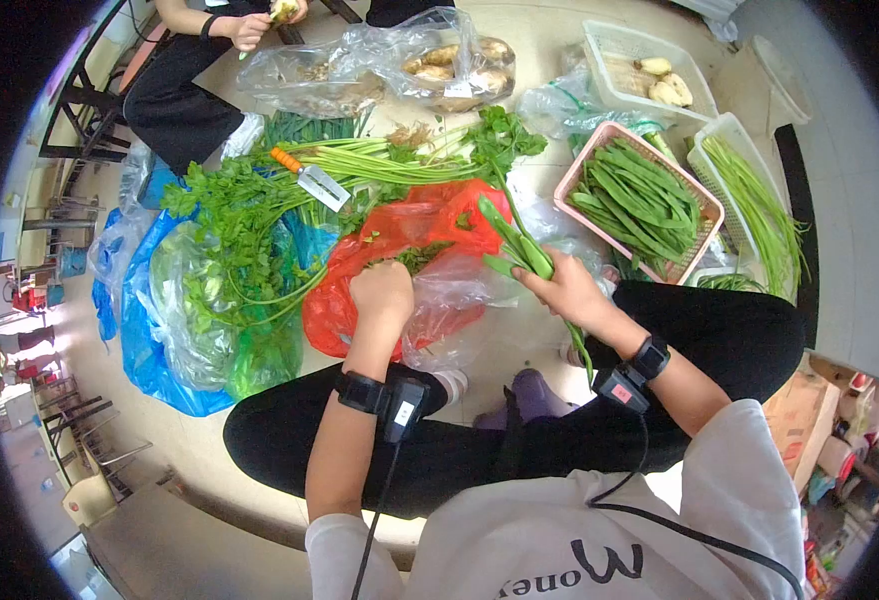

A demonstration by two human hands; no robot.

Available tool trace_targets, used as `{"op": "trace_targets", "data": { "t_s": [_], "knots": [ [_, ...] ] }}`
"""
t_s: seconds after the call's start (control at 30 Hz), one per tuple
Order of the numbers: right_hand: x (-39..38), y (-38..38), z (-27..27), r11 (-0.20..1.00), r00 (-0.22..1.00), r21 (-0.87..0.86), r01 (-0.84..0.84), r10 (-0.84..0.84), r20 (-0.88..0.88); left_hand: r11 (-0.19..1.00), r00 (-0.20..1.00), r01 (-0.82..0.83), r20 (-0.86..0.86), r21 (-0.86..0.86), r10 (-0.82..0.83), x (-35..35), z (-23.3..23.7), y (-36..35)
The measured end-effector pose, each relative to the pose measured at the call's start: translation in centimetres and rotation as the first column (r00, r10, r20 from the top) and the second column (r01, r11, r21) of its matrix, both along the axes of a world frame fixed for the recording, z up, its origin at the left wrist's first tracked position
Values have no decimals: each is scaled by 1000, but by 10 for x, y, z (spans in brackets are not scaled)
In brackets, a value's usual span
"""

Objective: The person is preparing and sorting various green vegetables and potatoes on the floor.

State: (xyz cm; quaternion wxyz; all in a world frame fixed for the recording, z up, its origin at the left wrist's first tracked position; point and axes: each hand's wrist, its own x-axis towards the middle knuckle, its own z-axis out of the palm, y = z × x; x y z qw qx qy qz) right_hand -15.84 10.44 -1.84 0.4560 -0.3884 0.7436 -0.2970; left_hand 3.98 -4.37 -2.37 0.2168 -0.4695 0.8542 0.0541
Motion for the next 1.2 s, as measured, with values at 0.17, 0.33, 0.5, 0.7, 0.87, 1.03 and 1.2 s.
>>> {"op": "trace_targets", "data": {
  "t_s": [0.17,0.33,0.5,0.7,0.87,1.03,1.2],
  "knots": [
    [-1,1,-4,998,997,-20,-66,67,25,999,999,24,29,38,-25,1,4,-3],
    [0,2,3,991,990,8,-132,131,57,989,761,150,-640,9,-110,-23,24,15],
    [1,2,2,981,982,-39,-190,190,-6,931,558,359,-785,-62,-268,-36,36,33],
    [2,5,-3,968,949,-34,-247,235,-207,916,571,402,-780,-6,-256,-39,26,49],
    [4,7,-10,955,886,67,-290,295,-359,901,672,399,-723,169,-162,-38,31,48],
    [8,8,-4,924,818,104,-367,374,-437,853,640,518,-691,66,-335,-33,16,43],
    [10,9,-2,915,795,129,-381,396,-459,823,581,568,-718,19,-384,-33,18,43]
  ]
}}
